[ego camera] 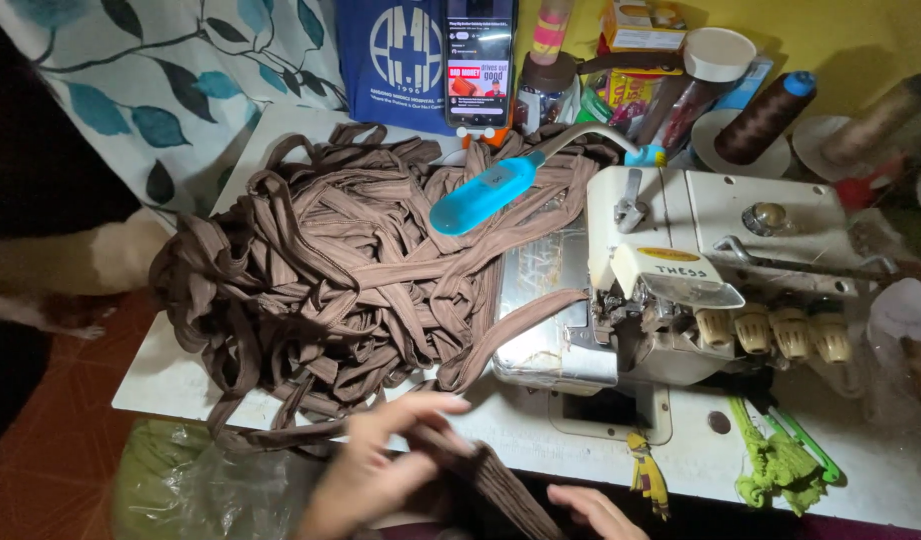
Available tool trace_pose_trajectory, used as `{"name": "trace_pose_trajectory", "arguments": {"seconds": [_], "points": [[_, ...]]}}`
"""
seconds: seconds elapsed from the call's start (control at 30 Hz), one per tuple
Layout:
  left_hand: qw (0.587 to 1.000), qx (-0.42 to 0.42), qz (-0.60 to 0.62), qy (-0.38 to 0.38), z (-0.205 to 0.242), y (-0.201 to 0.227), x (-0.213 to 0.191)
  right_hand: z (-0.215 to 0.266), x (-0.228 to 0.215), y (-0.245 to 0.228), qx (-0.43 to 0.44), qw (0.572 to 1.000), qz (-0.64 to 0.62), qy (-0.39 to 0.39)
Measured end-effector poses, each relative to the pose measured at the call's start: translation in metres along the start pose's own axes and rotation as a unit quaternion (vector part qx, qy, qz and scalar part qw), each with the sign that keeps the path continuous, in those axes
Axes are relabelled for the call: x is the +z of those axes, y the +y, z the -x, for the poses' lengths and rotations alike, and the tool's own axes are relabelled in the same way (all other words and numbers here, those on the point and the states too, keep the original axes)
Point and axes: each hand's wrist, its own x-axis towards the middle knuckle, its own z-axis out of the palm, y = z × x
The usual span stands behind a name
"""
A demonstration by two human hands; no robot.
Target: Guiding and sewing long brown fabric strips using an industrial overlock sewing machine.
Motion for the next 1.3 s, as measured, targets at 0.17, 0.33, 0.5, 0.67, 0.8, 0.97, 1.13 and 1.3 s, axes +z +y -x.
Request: {"name": "trace_pose_trajectory", "arguments": {"seconds": [0.17, 0.33, 0.5, 0.67, 0.8, 0.97, 1.13, 1.3], "points": [[0.902, -0.346, -0.103, -0.236, -0.016, 0.010, 0.076, 0.023, 0.032, -0.059, 0.022, 0.856, -0.480, 0.194], [0.883, 0.351, -0.259, -0.171, -0.012, 0.012, 0.076, 0.019, 0.016, -0.047, -0.011, 0.977, -0.122, 0.176], [0.899, 0.339, -0.200, -0.191, -0.023, 0.012, 0.087, 0.020, -0.008, -0.059, -0.059, 0.974, -0.194, 0.105], [0.898, 0.342, -0.192, -0.201, -0.045, 0.032, 0.085, 0.026, -0.023, -0.061, -0.091, 0.958, -0.269, 0.034], [0.908, 0.343, -0.233, -0.063, -0.096, 0.009, 0.073, 0.020, -0.008, -0.032, -0.178, 0.913, -0.368, -0.001], [0.874, 0.379, -0.299, -0.055, -0.138, -0.011, 0.071, 0.023, 0.002, -0.004, -0.170, 0.869, -0.463, 0.031], [0.802, 0.433, -0.410, -0.030, -0.134, -0.014, 0.065, 0.038, -0.012, 0.002, -0.198, 0.886, -0.419, 0.023], [0.720, 0.472, -0.508, -0.041, -0.110, 0.002, 0.051, 0.042, -0.036, 0.076, -0.221, 0.823, -0.521, 0.047]]}}
